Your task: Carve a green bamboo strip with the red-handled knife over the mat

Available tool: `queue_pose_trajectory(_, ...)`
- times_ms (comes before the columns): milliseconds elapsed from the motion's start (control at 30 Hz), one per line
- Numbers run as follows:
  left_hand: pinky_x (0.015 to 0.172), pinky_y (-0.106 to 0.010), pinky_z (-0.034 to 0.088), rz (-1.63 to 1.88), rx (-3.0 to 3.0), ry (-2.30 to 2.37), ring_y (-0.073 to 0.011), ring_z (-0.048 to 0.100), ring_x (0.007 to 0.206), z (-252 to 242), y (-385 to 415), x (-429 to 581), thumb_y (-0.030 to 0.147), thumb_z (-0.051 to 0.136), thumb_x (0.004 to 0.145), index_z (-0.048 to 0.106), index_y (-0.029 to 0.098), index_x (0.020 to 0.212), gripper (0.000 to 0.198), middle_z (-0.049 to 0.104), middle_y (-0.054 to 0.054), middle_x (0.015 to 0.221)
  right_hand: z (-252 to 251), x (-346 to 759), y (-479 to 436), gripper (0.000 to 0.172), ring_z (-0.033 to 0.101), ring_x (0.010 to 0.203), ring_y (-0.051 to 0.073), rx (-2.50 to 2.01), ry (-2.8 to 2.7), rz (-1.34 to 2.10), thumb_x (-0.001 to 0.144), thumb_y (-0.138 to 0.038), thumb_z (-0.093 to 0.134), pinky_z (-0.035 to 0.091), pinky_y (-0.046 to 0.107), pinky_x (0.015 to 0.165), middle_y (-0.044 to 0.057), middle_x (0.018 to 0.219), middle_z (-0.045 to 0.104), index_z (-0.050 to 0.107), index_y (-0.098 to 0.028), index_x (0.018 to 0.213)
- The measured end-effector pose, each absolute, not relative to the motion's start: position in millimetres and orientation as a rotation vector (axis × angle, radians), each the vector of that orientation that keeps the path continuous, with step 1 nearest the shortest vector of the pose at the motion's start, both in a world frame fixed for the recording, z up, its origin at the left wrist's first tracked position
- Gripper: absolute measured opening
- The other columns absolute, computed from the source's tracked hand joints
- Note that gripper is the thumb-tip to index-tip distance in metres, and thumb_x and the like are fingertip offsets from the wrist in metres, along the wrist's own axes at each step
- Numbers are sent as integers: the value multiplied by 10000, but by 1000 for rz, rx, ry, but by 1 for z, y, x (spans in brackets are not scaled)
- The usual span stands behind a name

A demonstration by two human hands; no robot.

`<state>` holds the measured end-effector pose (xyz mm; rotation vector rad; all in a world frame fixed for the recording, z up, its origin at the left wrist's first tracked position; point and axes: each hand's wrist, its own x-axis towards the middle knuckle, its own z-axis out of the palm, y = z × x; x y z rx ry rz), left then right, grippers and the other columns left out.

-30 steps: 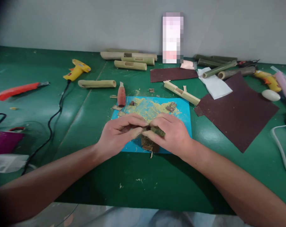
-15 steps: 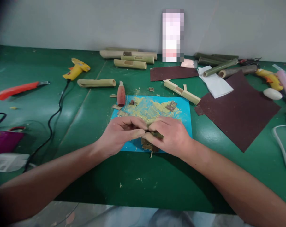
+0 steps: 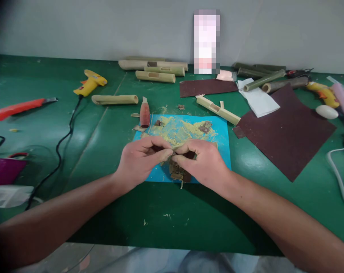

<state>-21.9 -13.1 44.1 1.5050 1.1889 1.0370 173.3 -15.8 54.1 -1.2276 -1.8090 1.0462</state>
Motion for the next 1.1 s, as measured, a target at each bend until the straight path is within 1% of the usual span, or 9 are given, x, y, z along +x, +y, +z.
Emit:
queue_pose_trajectory(100, 660, -236, 543, 1018, 1630, 1203, -133, 676, 720, 41, -12, -24, 226, 749, 842, 759, 192, 828, 38, 746, -6, 779, 55, 173, -16, 164, 637, 669, 119, -1258, -1799, 1103, 830, -230, 716, 462, 253, 617, -31, 708, 701, 667, -225, 674)
queue_pose_trajectory(233, 661, -239, 533, 1019, 1764, 1171, -130, 668, 736, 40, -10, -26, 220, 729, 867, 755, 196, 837, 47, 740, -6, 793, 54, 173, -15, 131, 643, 682, 119, -1272, -1813, 1118, 816, -215, 702, 462, 254, 630, -25, 728, 713, 667, -221, 690)
queue_pose_trajectory(333, 645, -236, 534, 1044, 1789, 1131, -128, 659, 731, 41, -11, -26, 214, 739, 855, 750, 193, 854, 24, 737, -11, 812, 54, 173, -14, 105, 648, 688, 123, -1259, -1830, 1096, 809, -200, 684, 462, 256, 634, -16, 743, 724, 677, -221, 706)
queue_pose_trajectory(533, 626, -239, 549, 1052, 1745, 1145, -128, 663, 692, 42, -14, -25, 227, 789, 813, 752, 189, 862, 71, 740, -10, 794, 52, 173, -16, 108, 630, 669, 113, -1234, -1859, 994, 796, -160, 651, 455, 250, 631, -19, 738, 724, 685, -224, 716)
queue_pose_trajectory(633, 649, -246, 552, 1058, 1768, 1184, -136, 684, 722, 42, -15, -25, 222, 768, 831, 763, 204, 828, 19, 758, -8, 804, 51, 172, -17, 112, 621, 657, 110, -1230, -1865, 973, 802, -185, 672, 445, 247, 619, -20, 718, 712, 670, -222, 697)
queue_pose_trajectory(733, 669, -247, 551, 1028, 1747, 1201, -141, 696, 744, 42, -15, -25, 216, 753, 844, 773, 215, 816, 35, 762, -1, 795, 52, 171, -17, 138, 605, 636, 105, -1225, -1861, 990, 812, -220, 695, 436, 246, 603, -25, 694, 694, 656, -222, 680)
queue_pose_trajectory(967, 622, -222, 550, 947, 1504, 1149, -122, 668, 675, 43, -14, -26, 238, 738, 841, 762, 197, 802, 61, 744, 3, 745, 56, 171, -17, 174, 622, 659, 108, -1228, -1816, 1109, 837, -273, 711, 458, 246, 627, -33, 701, 689, 655, -226, 679)
queue_pose_trajectory(1100, 599, -217, 543, 924, 1418, 1128, -116, 646, 644, 45, -14, -24, 244, 734, 832, 751, 184, 783, 79, 732, -1, 723, 57, 171, -18, 214, 610, 635, 104, -1253, -1777, 1185, 831, -291, 718, 444, 239, 595, -36, 677, 678, 631, -221, 649)
